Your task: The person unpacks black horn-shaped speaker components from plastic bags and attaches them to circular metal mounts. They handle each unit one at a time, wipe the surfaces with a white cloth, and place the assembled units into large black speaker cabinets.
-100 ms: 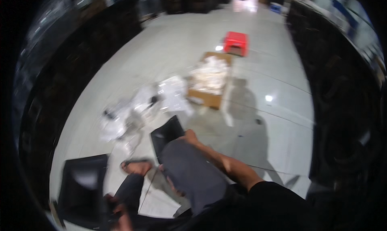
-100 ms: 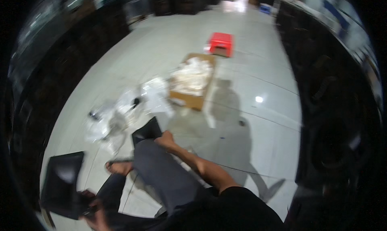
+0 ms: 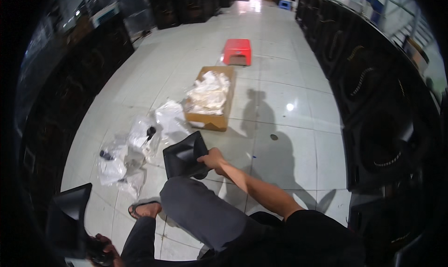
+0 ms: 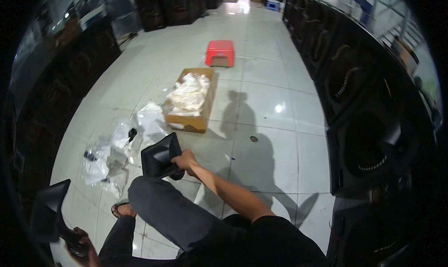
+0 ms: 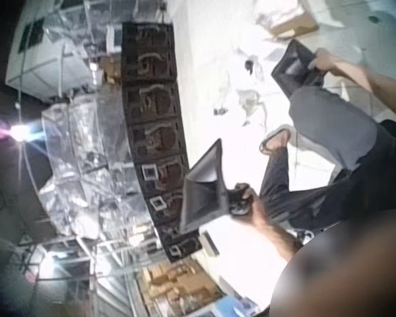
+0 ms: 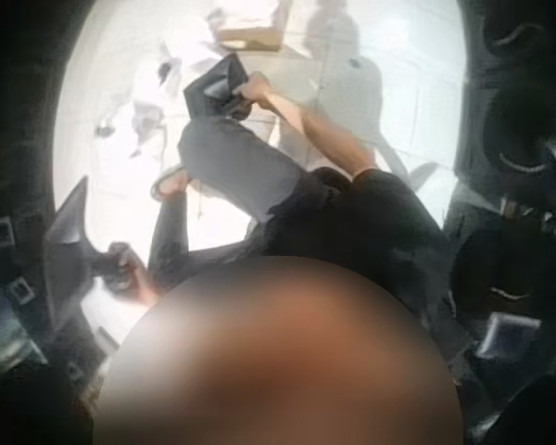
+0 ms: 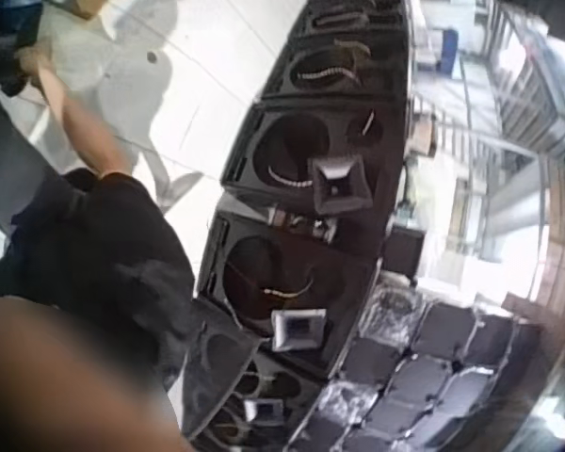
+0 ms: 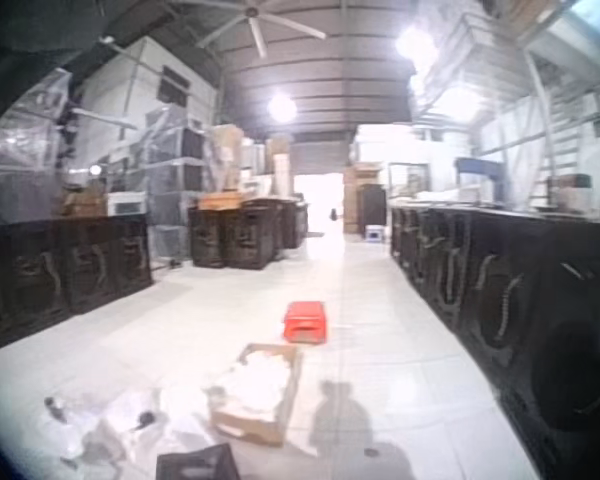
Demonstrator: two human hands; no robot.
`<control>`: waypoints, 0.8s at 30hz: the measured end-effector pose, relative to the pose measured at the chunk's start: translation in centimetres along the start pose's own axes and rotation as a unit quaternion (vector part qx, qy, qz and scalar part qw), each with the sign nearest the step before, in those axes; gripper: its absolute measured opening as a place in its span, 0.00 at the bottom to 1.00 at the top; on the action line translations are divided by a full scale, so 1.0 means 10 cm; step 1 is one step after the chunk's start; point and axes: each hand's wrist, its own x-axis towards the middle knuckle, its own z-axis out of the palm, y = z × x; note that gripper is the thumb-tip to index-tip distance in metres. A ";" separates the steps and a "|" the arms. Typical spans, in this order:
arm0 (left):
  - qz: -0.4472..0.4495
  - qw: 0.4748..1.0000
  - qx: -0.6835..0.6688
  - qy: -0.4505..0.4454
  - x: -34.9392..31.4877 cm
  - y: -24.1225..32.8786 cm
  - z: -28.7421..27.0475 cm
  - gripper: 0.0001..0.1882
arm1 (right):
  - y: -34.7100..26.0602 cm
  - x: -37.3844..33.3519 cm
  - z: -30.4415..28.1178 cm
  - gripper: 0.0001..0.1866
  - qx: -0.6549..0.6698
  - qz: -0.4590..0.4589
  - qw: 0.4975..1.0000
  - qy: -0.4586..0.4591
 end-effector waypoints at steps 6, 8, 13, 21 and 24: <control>-0.019 0.975 0.219 -0.005 0.83 0.02 0.60 0.14 | -0.10 -0.54 -1.55 0.17 0.027 -0.124 0.970 0.208; -0.035 0.968 0.247 -0.035 1.02 -0.14 0.57 0.11 | -0.03 -0.69 -1.96 0.16 -0.051 -0.109 0.948 0.296; -0.077 0.960 0.267 -0.042 1.32 -0.65 0.78 0.17 | 0.60 -0.81 -3.01 0.13 0.021 -0.117 0.906 0.407; -0.097 0.939 0.327 -0.030 1.54 -1.48 1.39 0.09 | 0.92 -1.52 -3.70 0.10 0.181 -0.054 0.889 0.418; -0.123 0.935 0.331 -0.042 1.64 -1.79 1.55 0.12 | 1.05 -1.68 -3.92 0.10 0.174 -0.055 0.875 0.449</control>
